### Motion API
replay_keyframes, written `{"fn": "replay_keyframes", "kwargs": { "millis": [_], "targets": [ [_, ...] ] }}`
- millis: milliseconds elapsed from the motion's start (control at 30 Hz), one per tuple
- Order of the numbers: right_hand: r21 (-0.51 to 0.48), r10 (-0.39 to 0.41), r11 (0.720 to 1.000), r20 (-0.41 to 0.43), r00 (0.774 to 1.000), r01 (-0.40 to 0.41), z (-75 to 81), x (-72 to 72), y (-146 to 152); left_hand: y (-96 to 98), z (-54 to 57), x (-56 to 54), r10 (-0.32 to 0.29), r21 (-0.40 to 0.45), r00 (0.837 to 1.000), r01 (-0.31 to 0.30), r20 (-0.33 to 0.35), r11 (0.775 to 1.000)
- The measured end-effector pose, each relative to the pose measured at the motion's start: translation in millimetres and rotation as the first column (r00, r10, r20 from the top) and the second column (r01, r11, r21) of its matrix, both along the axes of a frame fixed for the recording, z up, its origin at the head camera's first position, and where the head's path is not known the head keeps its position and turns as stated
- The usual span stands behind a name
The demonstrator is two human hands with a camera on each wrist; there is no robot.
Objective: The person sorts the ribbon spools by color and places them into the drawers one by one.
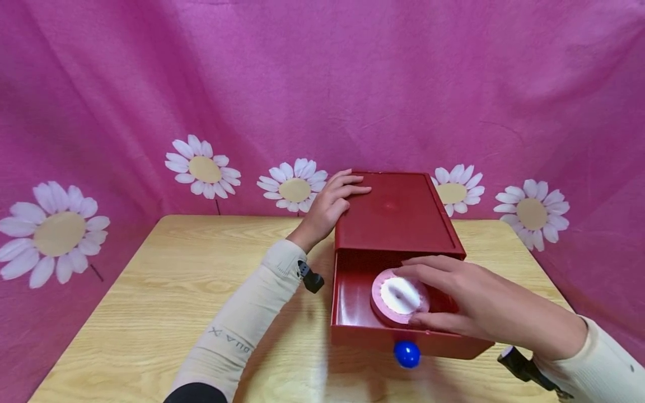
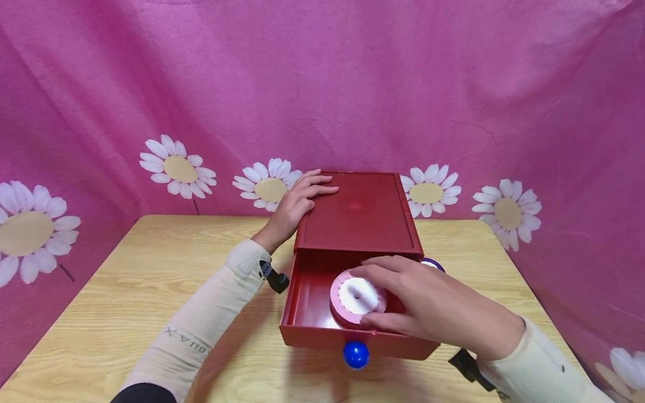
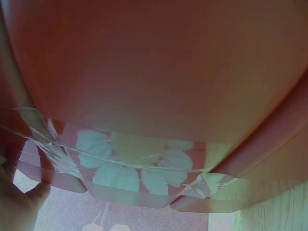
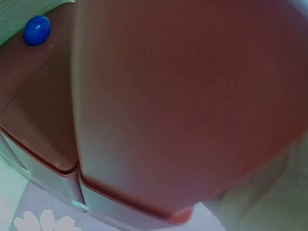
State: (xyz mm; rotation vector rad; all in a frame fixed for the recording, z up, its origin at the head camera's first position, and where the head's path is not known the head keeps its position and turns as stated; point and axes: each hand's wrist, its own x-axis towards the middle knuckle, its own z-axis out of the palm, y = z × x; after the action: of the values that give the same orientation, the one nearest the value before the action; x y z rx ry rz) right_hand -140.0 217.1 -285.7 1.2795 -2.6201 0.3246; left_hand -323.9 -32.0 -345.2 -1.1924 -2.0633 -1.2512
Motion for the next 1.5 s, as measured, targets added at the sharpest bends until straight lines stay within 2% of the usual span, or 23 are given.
{"fn": "replay_keyframes", "kwargs": {
  "millis": [133, 267, 400, 467, 600, 633, 800, 967, 1167, 1300, 1500],
  "targets": [
    [-0.074, -0.023, 0.997, -0.023, 0.999, 0.021, 6.1, 9.3, 2.0, -0.4, -0.6, 0.1, -0.005, 0.007, 1.0, 0.005, -0.003, 1.0],
    [-0.147, -0.047, 0.988, -0.057, 0.997, 0.038, 14.6, 24.7, 2.6, 0.3, -0.9, -0.1, -0.01, 0.01, 1.0, 0.01, -0.007, 1.0],
    [-0.251, 0.0, 0.967, -0.154, 0.988, -0.039, 22.6, 41.1, -1.1, 0.9, -1.5, -0.7, -0.002, 0.012, 1.0, 0.002, -0.003, 1.0],
    [-0.273, 0.004, 0.96, -0.202, 0.979, -0.06, 25.6, 49.9, -2.8, 0.8, -2.0, -1.3, 0.0, 0.013, 1.0, 0.001, -0.005, 1.0],
    [-0.314, -0.004, 0.947, -0.217, 0.976, -0.066, 26.7, 64.8, -3.6, 0.4, -2.6, -1.9, -0.006, 0.016, 1.0, 0.006, -0.009, 1.0],
    [-0.318, -0.013, 0.946, -0.217, 0.976, -0.058, 26.1, 68.1, -3.4, 0.3, -2.7, -2.0, -0.006, 0.016, 1.0, 0.006, -0.01, 1.0],
    [-0.357, 0.041, 0.929, -0.173, 0.984, -0.101, 16.8, 79.0, -4.5, 0.2, -3.5, -2.3, -0.001, 0.014, 1.0, 0.001, -0.01, 1.0],
    [-0.308, 0.051, 0.949, -0.066, 0.997, -0.069, 5.7, 86.8, -6.5, 0.6, -3.1, -1.3, 0.003, 0.011, 1.0, -0.003, -0.016, 1.0],
    [-0.29, 0.103, 0.952, 0.009, 0.995, -0.096, -10.5, 84.9, -8.6, 0.4, -2.8, 0.4, 0.006, 0.009, 1.0, -0.006, -0.009, 1.0],
    [-0.26, 0.073, 0.964, 0.059, 0.996, -0.056, -22.4, 83.1, -8.2, 0.4, -3.0, 1.0, 0.008, 0.01, 1.0, -0.008, -0.001, 1.0],
    [-0.238, 0.012, 0.971, 0.019, 1.0, -0.008, -33.5, 77.9, -9.1, 0.8, -2.7, 0.7, 0.007, 0.015, 1.0, -0.007, 0.001, 1.0]
  ]
}}
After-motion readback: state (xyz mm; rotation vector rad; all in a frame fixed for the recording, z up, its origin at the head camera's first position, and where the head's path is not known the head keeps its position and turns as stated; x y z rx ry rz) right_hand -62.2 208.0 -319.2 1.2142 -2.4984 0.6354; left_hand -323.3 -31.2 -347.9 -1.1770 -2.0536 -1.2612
